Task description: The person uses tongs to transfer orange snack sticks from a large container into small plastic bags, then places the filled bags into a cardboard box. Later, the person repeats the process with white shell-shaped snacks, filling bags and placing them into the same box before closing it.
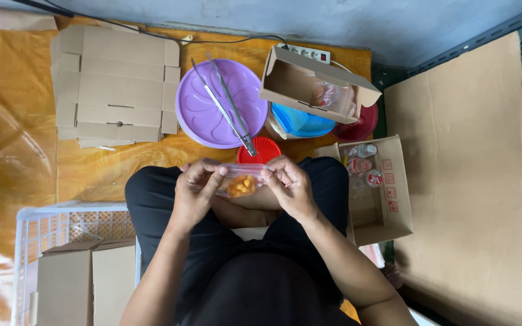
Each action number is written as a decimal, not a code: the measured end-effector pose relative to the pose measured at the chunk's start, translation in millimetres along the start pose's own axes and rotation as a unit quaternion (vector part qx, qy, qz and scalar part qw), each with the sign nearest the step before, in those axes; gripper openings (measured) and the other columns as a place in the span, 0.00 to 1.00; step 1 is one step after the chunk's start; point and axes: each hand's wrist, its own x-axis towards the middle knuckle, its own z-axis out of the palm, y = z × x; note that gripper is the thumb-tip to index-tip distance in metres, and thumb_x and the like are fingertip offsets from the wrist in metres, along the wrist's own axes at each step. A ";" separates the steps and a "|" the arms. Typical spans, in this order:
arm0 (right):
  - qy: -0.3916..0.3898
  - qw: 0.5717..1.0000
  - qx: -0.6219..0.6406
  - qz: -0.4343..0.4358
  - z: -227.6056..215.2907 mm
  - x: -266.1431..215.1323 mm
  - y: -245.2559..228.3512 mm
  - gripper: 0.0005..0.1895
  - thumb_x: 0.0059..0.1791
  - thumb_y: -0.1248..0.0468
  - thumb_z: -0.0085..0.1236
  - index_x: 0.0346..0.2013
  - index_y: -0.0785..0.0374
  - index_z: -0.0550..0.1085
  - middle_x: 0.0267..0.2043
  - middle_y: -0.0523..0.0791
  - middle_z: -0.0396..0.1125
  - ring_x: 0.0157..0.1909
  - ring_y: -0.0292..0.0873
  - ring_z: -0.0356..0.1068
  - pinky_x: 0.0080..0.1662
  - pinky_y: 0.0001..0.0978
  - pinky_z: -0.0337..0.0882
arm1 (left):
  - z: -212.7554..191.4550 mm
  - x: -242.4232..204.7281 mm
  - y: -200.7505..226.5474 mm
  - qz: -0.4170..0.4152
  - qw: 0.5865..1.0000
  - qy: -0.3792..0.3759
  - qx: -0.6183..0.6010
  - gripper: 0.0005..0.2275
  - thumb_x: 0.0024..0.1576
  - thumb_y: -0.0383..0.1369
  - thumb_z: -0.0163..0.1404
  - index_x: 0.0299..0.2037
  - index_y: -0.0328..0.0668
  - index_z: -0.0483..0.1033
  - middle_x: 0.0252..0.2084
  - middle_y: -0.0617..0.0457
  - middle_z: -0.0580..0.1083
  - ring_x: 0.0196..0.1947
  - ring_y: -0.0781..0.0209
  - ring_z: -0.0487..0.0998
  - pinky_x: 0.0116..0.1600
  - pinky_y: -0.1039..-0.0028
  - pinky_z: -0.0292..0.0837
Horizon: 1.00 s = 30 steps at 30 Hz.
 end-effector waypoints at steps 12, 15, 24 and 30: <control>-0.101 0.982 -0.136 0.085 -21.0 -7.6 -30.9 0.04 0.52 0.67 0.60 0.40 0.63 0.79 0.37 0.51 0.76 0.42 0.51 0.78 0.45 0.42 0.77 | 40.2 12.9 37.7 -0.030 0.986 -0.155 0.057 0.07 0.59 0.31 0.59 0.33 0.35 0.81 0.26 0.44 0.79 0.31 0.51 0.83 0.42 0.61 0.77; -0.106 0.979 -0.119 0.125 -24.8 -1.4 -35.1 0.06 0.53 0.66 0.60 0.43 0.63 0.78 0.36 0.53 0.77 0.41 0.50 0.79 0.42 0.42 0.79 | 41.0 14.0 15.4 -0.069 0.985 -0.148 0.048 0.08 0.60 0.33 0.59 0.33 0.36 0.81 0.25 0.46 0.79 0.31 0.56 0.83 0.43 0.64 0.78; 0.177 0.929 0.165 0.279 -49.6 23.5 9.2 0.08 0.55 0.63 0.55 0.46 0.63 0.71 0.38 0.51 0.74 0.34 0.46 0.79 0.36 0.39 0.84 | 22.5 23.9 -7.8 -0.064 0.998 -0.009 -0.021 0.13 0.67 0.31 0.48 0.56 0.28 0.72 0.47 0.34 0.78 0.51 0.43 0.80 0.59 0.54 0.73; 0.297 0.866 0.293 0.276 -87.0 71.3 23.6 0.04 0.57 0.63 0.50 0.40 0.58 0.66 0.52 0.50 0.75 0.47 0.47 0.78 0.49 0.45 0.82 | -13.3 7.9 -30.9 -0.144 0.986 0.025 0.084 0.12 0.67 0.33 0.50 0.50 0.30 0.78 0.41 0.35 0.81 0.47 0.43 0.83 0.54 0.56 0.76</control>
